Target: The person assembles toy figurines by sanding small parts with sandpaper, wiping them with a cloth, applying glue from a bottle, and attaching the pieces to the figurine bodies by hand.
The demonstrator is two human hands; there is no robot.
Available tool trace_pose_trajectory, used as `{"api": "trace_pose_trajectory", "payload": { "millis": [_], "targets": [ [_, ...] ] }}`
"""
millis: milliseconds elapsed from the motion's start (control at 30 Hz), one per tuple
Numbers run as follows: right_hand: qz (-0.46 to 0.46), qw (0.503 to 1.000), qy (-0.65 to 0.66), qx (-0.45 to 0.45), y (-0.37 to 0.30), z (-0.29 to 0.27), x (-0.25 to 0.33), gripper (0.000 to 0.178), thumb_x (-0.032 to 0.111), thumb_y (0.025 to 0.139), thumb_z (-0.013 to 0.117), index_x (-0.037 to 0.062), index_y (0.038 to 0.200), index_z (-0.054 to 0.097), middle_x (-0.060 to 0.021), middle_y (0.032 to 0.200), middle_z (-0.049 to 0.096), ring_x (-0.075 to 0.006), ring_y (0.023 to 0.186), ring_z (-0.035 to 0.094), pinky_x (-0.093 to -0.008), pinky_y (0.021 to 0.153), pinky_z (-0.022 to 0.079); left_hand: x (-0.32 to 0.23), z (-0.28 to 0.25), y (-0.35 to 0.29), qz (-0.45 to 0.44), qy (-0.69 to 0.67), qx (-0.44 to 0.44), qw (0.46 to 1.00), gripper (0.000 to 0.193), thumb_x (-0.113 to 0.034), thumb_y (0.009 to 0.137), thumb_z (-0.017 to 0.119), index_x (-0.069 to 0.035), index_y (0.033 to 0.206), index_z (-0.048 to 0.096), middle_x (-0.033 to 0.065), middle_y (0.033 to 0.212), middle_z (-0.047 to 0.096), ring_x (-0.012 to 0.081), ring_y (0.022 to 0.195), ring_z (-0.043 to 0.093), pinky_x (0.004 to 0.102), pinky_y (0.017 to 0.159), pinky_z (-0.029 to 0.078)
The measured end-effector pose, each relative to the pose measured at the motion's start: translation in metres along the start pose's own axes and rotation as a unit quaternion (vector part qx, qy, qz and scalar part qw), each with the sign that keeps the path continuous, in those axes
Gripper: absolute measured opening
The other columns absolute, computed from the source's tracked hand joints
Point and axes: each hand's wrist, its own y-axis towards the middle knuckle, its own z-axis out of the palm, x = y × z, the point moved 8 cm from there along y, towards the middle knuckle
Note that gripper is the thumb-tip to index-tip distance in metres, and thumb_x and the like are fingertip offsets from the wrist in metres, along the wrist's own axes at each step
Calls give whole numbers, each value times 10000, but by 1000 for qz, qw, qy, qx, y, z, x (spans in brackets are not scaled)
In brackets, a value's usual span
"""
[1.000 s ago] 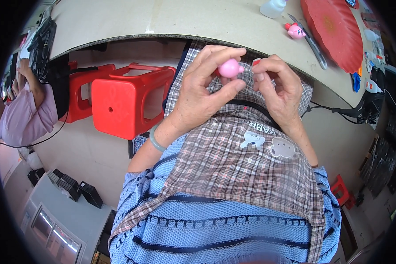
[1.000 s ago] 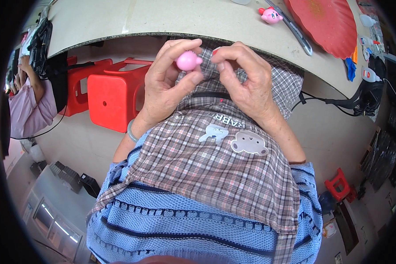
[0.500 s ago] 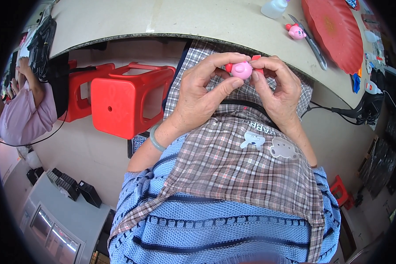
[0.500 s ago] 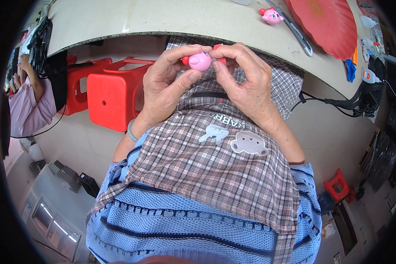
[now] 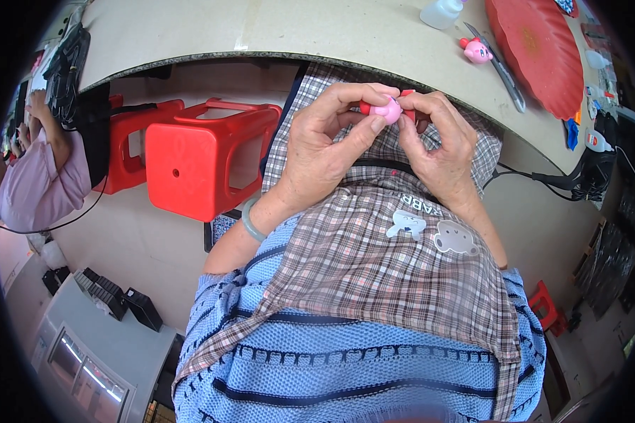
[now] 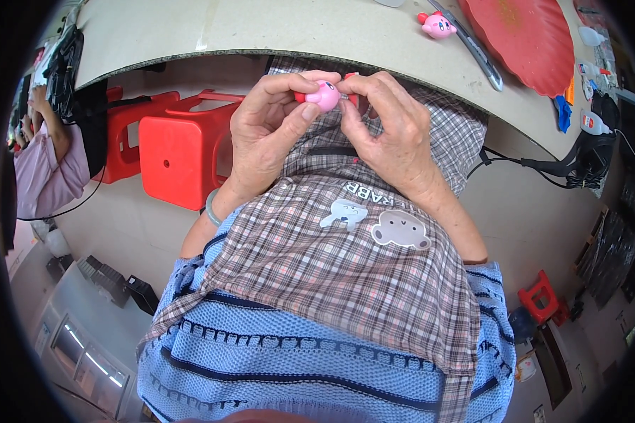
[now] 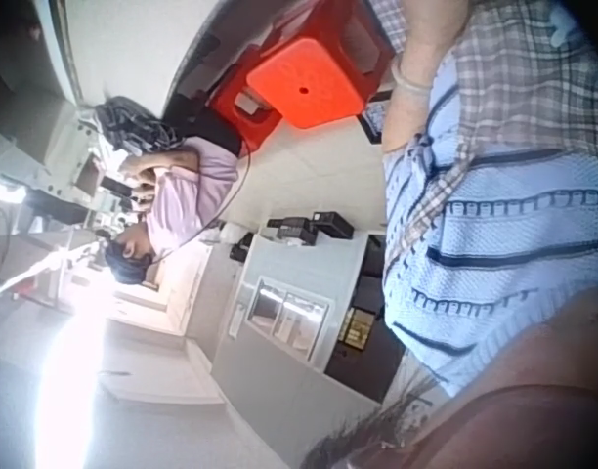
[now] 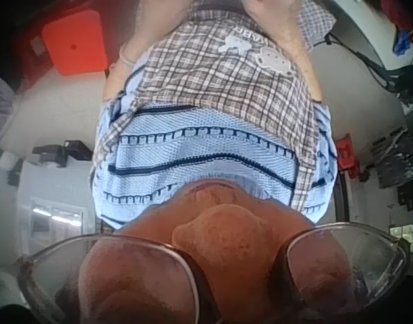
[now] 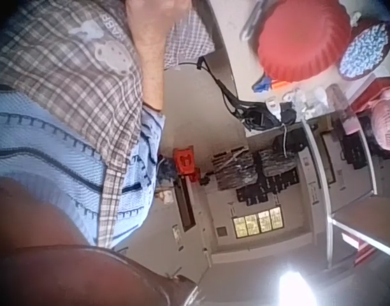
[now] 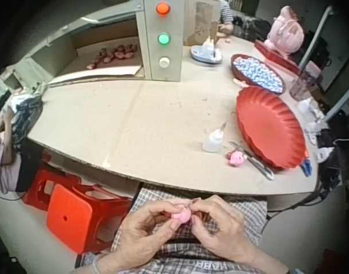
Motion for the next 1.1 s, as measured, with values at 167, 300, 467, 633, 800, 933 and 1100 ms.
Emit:
{"api": "trace_pose_trajectory", "payload": {
  "millis": [167, 300, 467, 633, 800, 933, 1100],
  "targets": [
    [-6, 1000, 4, -19, -1, -1, -1, 206, -31, 748, 696, 45, 933, 647, -53, 776, 632, -127, 633, 618, -250, 519, 492, -1, 3, 1, -5, 6, 25, 1000, 214, 42, 897, 603, 4, 1103, 558, 186, 1185, 606, 203, 1084, 605, 298, 927, 513],
    [-3, 1000, 9, -21, -4, -1, -2, 193, -28, 739, 701, 37, 912, 645, -48, 749, 627, -123, 612, 618, -246, 515, 496, -4, 5, 0, 20, -9, 18, 1000, 170, 17, 887, 633, -3, 1053, 606, 164, 1168, 613, 179, 1035, 621, 280, 871, 531],
    [-24, 999, 18, -38, -7, 0, 0, 183, -21, 732, 715, 31, 890, 640, -44, 715, 620, -108, 564, 616, -228, 493, 500, -4, 5, -2, 34, 13, 36, 999, 144, 26, 902, 608, -2, 1040, 578, 222, 1175, 605, 223, 1067, 621, 313, 891, 542],
    [-32, 999, 20, -35, -10, 1, 1, 184, -23, 727, 721, 31, 880, 634, -43, 709, 620, -103, 556, 614, -225, 485, 498, -2, 1, -2, 29, -30, -1, 999, 143, -17, 877, 669, -4, 1018, 646, 120, 1072, 663, 142, 937, 646, 253, 791, 546],
    [-23, 999, 27, -34, -9, 3, 1, 177, -17, 729, 729, 29, 868, 629, -44, 716, 628, -104, 558, 615, -223, 483, 492, -1, 4, 0, -10, -31, -7, 999, 224, -15, 859, 686, -11, 1077, 634, 106, 1153, 621, 155, 1001, 625, 266, 841, 544],
    [-41, 998, 37, -42, -10, 3, 3, 183, 2, 730, 754, 28, 864, 633, -51, 722, 639, -109, 558, 610, -223, 483, 486, -6, 3, 2, 56, 32, 0, 998, 350, -8, 837, 702, -30, 1172, 605, 81, 1216, 528, 152, 1067, 581, 267, 878, 537],
    [-78, 995, 49, -29, -10, 4, 10, 201, -5, 718, 772, 26, 865, 639, -65, 725, 647, -117, 566, 608, -228, 482, 481, 0, -1, 1, 11, 26, 11, 1000, 405, 2, 847, 683, -34, 1236, 576, 75, 1200, 510, 153, 1066, 576, 276, 898, 537]
  ]
}}
